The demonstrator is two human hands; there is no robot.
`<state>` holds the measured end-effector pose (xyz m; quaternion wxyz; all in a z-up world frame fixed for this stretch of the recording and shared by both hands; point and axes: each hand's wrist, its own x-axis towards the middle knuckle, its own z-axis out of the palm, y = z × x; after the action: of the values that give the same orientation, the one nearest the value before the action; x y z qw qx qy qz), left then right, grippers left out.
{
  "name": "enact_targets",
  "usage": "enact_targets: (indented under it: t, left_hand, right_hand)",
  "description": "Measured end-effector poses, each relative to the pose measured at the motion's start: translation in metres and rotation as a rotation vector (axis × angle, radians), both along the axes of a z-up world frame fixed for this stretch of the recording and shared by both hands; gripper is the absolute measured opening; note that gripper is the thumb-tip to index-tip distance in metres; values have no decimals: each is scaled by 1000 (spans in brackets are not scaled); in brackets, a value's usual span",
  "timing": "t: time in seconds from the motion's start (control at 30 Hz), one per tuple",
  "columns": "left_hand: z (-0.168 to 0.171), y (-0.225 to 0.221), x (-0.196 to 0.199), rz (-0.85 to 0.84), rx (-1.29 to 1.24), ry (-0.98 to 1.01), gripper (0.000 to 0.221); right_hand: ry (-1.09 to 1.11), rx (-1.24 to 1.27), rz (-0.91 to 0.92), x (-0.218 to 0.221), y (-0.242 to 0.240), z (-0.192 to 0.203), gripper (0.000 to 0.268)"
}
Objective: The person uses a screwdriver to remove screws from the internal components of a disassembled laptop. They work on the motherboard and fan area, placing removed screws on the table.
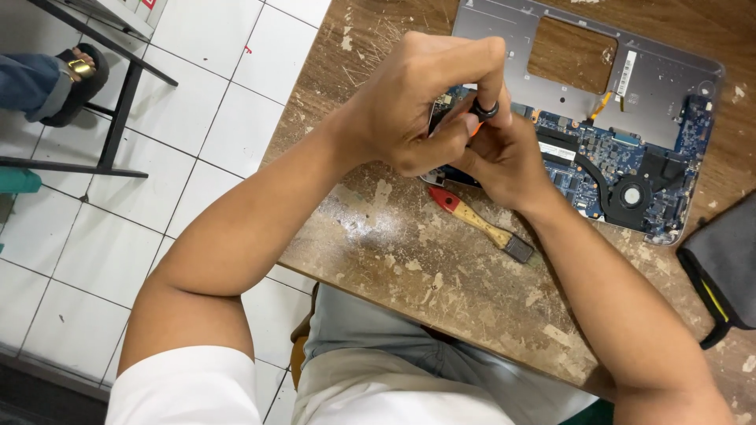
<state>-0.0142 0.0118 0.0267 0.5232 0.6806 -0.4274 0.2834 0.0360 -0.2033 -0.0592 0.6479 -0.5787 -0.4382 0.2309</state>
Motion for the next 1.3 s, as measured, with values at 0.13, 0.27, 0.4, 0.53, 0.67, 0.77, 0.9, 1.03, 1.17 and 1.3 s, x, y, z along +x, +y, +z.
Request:
enact_targets:
  t: [0.13,0.27,0.4,0.53,0.67,0.77,0.9,1.03,1.17,1.3]
  left_hand:
    - [-5,-2,3,0,-31,-8,59]
    - [-3,-2,2,9,-41,-27,59]
    - [1,-1,1,-12,-32,-48,56]
    - [2,1,-2,7,-5,-59,58]
    - [-2,4,-3,89,1,8,48]
    - [0,3,-3,124,6,3,45]
    - [5,2,2,78,-1,-113,43]
    - [0,-1,4,87,-3,-100,41]
    - [1,4,0,47,4,-35,27]
    - [5,7,-3,68,27,-67,20]
  right_hand:
    - [-172,-128,-28,7,-10,-9,9]
    - [-189,-75,30,2,-5,-7,28]
    - [-246,-209,-135,-3,-10,-6,17]
    - [-185,-92,-37,-7,-1,12,23]
    - [-131,-13,-180,-3,-4,2,25]
    - [-117,-36,-206,-7,-2,10,22]
    - [-149,-66,-191,-9,-2,8,27]
    - [-162,3,-105,-9,0,8,19]
    - [-224,-82,-115,-11,-2,7,20]
    - [-209,-69,-98,-11,-4,4,22]
